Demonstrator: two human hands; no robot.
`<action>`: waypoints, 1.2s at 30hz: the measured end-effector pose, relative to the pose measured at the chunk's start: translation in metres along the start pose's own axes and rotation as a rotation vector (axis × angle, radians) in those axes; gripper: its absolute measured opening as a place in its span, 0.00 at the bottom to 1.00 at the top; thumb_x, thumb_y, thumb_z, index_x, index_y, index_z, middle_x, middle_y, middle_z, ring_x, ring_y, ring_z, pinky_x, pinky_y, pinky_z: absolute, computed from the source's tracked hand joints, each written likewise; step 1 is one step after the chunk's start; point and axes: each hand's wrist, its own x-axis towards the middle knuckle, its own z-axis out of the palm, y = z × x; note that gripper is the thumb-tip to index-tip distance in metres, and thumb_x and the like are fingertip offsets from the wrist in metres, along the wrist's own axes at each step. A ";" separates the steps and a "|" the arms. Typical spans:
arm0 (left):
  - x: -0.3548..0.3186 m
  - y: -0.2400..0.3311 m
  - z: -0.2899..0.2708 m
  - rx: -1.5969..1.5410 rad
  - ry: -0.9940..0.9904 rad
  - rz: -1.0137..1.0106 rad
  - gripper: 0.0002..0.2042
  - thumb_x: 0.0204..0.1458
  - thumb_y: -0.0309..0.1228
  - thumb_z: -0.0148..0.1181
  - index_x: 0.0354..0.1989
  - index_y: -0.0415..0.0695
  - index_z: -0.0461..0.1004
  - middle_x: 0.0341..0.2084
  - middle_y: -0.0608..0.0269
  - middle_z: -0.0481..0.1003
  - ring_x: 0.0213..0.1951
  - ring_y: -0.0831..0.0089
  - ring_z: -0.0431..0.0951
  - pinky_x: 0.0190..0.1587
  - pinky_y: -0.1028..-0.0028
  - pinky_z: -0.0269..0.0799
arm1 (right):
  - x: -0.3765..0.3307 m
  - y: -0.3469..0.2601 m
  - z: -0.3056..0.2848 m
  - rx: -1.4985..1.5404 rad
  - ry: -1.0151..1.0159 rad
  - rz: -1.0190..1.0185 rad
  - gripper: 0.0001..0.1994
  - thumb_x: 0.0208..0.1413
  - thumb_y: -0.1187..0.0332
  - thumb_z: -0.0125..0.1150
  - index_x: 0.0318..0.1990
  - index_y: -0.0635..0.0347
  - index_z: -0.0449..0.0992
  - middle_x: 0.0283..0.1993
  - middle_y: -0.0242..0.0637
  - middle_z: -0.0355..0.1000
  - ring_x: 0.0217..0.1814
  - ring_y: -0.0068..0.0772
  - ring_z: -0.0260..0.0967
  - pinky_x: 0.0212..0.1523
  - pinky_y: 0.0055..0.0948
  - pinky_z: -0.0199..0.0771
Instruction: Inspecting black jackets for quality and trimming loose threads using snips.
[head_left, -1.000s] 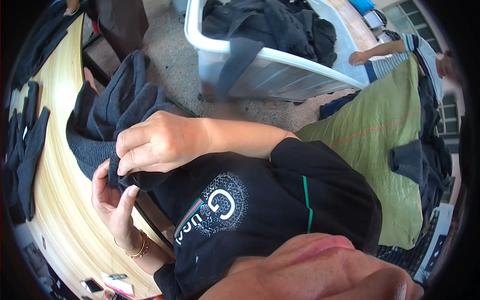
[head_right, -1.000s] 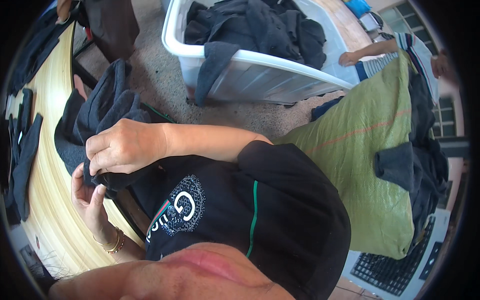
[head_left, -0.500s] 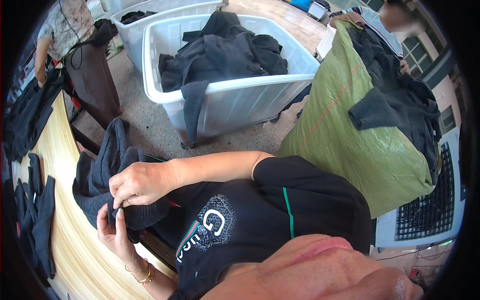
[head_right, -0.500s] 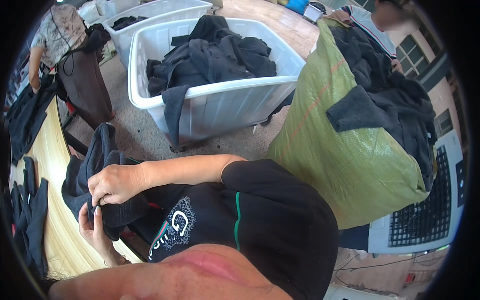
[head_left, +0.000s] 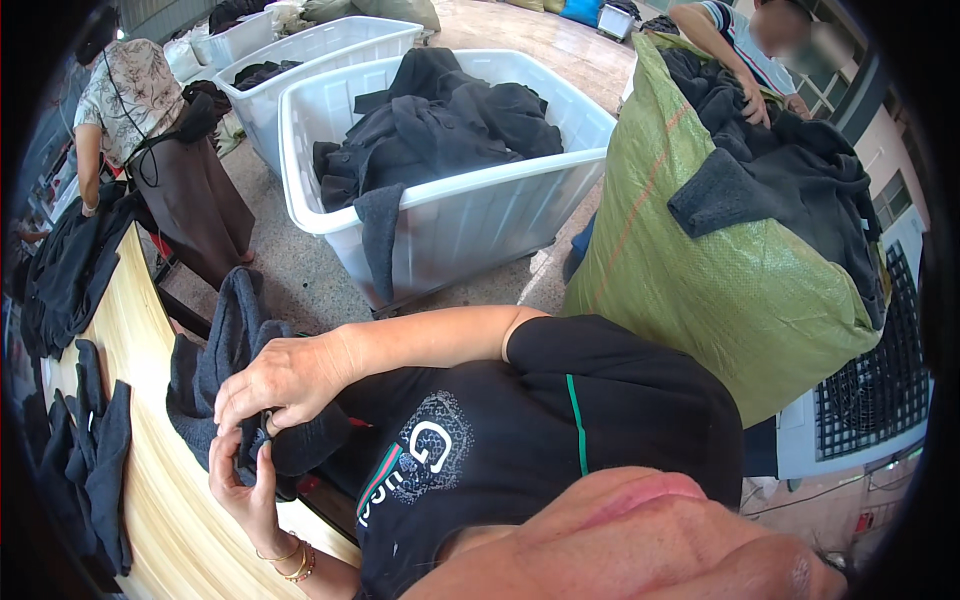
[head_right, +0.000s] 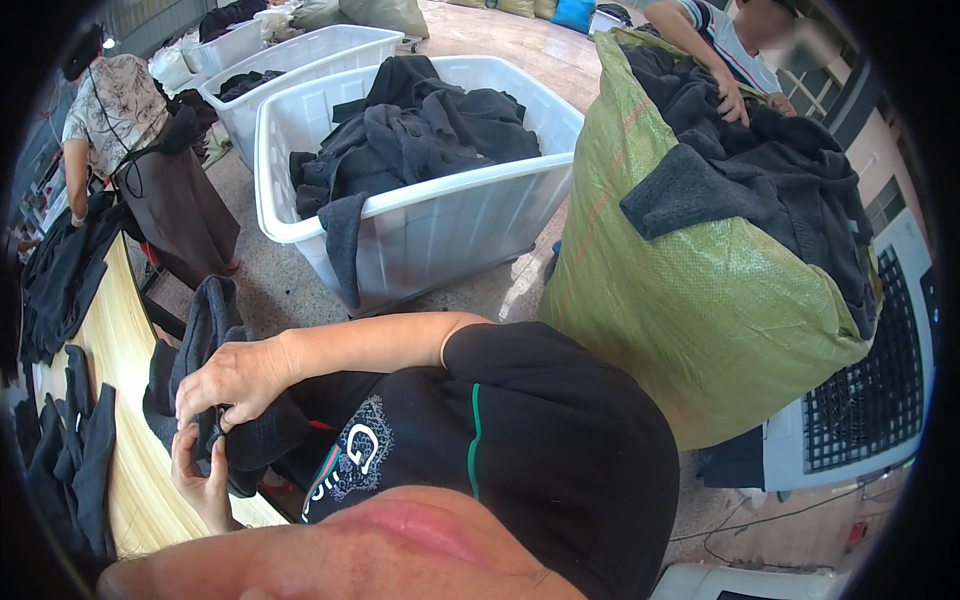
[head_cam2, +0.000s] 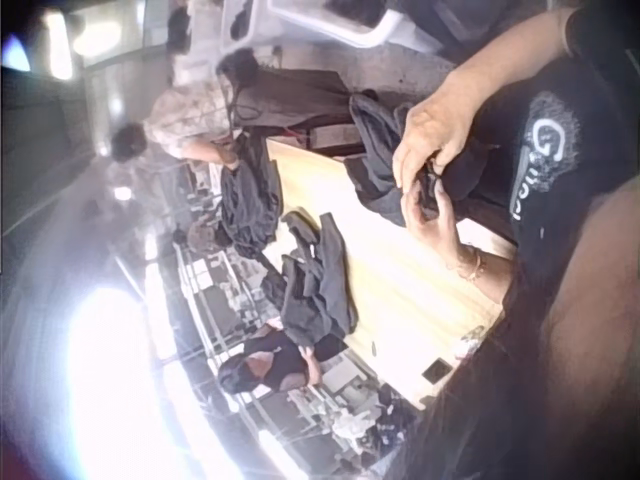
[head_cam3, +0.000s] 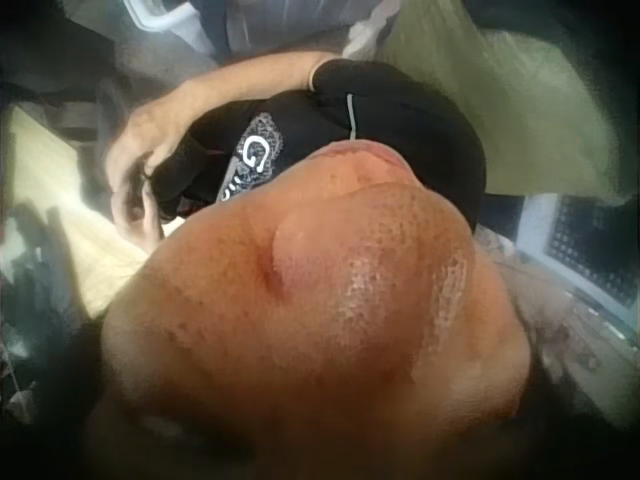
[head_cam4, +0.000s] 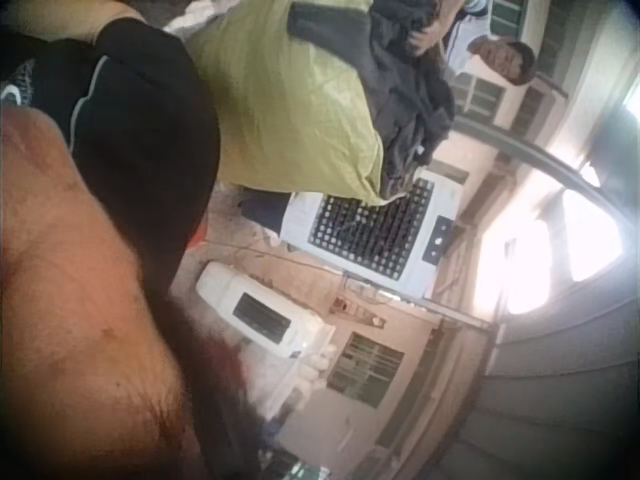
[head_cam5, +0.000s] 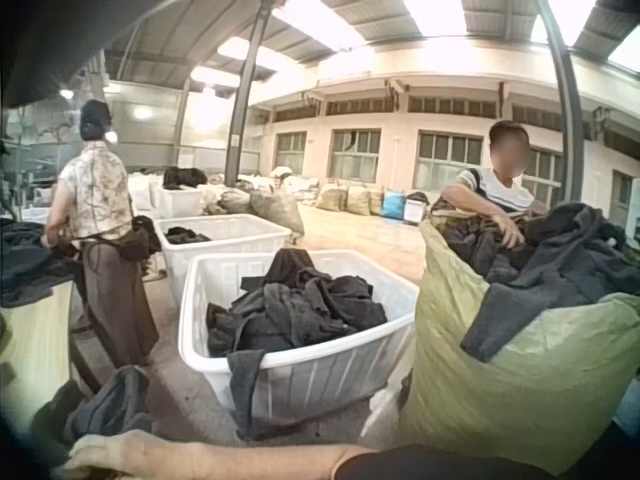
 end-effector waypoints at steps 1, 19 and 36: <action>0.001 0.003 0.000 0.071 0.014 0.048 0.15 0.44 0.16 0.65 0.42 0.33 0.72 0.39 0.55 0.74 0.42 0.66 0.73 0.50 0.72 0.67 | 0.000 0.000 0.000 -0.001 -0.002 -0.003 0.24 0.41 0.76 0.65 0.50 0.58 0.73 0.52 0.38 0.72 0.47 0.42 0.74 0.44 0.35 0.75; 0.007 0.006 -0.005 0.092 0.055 0.109 0.12 0.43 0.15 0.66 0.37 0.36 0.75 0.34 0.55 0.77 0.38 0.66 0.77 0.44 0.73 0.72 | 0.004 0.020 0.013 0.442 -0.039 0.355 0.12 0.45 0.72 0.70 0.35 0.62 0.74 0.26 0.29 0.71 0.25 0.19 0.68 0.25 0.22 0.67; 0.011 -0.024 -0.031 -0.117 0.131 0.168 0.09 0.42 0.22 0.66 0.33 0.38 0.77 0.30 0.58 0.78 0.31 0.66 0.78 0.34 0.74 0.73 | 0.025 0.035 0.041 0.718 0.001 0.608 0.10 0.50 0.79 0.67 0.39 0.61 0.72 0.38 0.27 0.69 0.34 0.11 0.67 0.32 0.11 0.64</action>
